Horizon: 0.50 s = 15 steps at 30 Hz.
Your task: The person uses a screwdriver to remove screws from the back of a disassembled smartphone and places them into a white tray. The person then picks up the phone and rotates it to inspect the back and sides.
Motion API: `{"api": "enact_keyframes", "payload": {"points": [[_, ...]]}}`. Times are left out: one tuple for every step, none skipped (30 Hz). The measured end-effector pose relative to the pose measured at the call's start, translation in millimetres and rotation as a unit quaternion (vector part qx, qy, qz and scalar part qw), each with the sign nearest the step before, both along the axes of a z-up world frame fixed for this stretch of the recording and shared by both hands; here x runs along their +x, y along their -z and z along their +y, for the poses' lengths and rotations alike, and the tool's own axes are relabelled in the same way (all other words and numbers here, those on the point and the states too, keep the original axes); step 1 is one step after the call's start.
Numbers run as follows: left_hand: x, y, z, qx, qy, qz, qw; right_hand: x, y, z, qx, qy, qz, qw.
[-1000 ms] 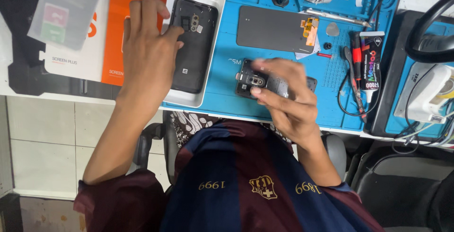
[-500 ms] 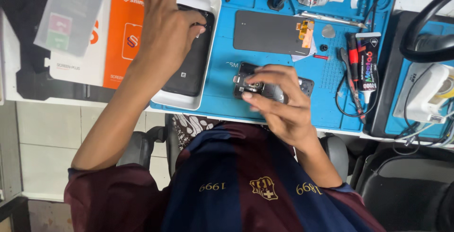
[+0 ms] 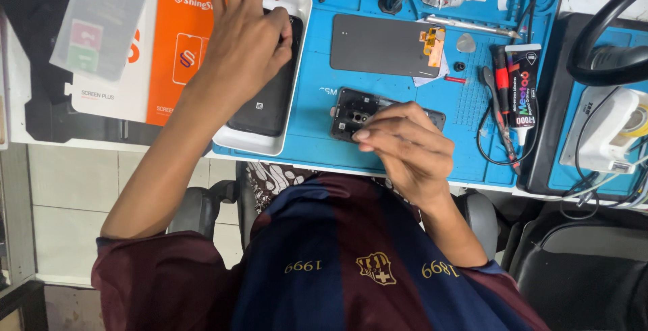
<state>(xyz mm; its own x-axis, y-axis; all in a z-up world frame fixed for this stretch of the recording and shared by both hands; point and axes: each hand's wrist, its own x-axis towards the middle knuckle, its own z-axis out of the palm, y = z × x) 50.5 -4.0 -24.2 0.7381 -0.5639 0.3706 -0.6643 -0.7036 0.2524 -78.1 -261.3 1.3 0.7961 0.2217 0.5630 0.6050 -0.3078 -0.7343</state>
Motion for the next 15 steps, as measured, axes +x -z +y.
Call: {"api": "enact_keyframes", "payload": {"points": [[-3.4, -3.5, -0.8, 0.004, -0.001, -0.013, 1.000, -1.5, 1.8, -1.3, 0.006, -0.004, 0.011, 1.000], [-7.3, -7.9, -1.8, -0.012, 0.005, 0.009, 1.000, -2.2, 4.0, -3.0, 0.012, -0.005, 0.020, 1.000], [-14.6, -12.5, -2.6, -0.027, 0.011, 0.030, 0.999, -3.2, 6.4, -4.9, 0.018, -0.006, 0.029, 0.999], [-23.5, -16.6, -3.7, -0.043, 0.017, 0.053, 0.998, -6.3, 8.5, -6.7, 0.057, 0.020, 0.054, 0.997], [-32.6, -19.7, -6.3, -0.080, 0.043, 0.074, 0.993, -10.8, 10.6, -7.5, 0.096, 0.045, 0.078, 0.991], [-43.3, -22.1, -9.8, -0.116, 0.067, 0.096, 0.986, -13.8, 12.8, -8.5, 0.136, 0.068, 0.103, 0.983], [-52.1, -23.6, -13.6, -0.152, 0.090, 0.117, 0.977, -13.7, 15.8, -10.3, 0.147, 0.076, 0.070, 0.984], [-60.1, -23.9, -18.7, -0.163, 0.113, 0.129, 0.972, -13.2, 18.7, -11.4, 0.159, 0.082, 0.039, 0.983], [-67.1, -23.4, -25.2, -0.174, 0.135, 0.142, 0.965, -13.2, 21.2, -11.9, 0.169, 0.088, 0.007, 0.982], [-72.7, -22.9, -30.4, -0.187, 0.157, 0.154, 0.957, -13.7, 22.9, -12.9, 0.167, 0.090, 0.000, 0.982], [-77.0, -23.1, -32.6, -0.195, 0.161, 0.147, 0.956, -14.6, 24.1, -13.4, 0.165, 0.091, -0.008, 0.982], [-79.8, -23.9, -33.7, -0.203, 0.165, 0.138, 0.955, -14.0, 25.1, -13.3, 0.163, 0.091, -0.017, 0.982], [-81.2, -24.8, -33.8, -0.211, 0.168, 0.129, 0.954, -14.0, 25.8, -12.6, 0.166, 0.091, -0.020, 0.982], [-81.5, -25.5, -33.4, -0.209, 0.168, 0.132, 0.954, -14.3, 26.5, -11.5, 0.169, 0.090, -0.022, 0.981], [-81.7, -26.3, -33.0, -0.208, 0.167, 0.134, 0.954, -14.3, 27.3, -10.8, 0.172, 0.089, -0.025, 0.981]]}}
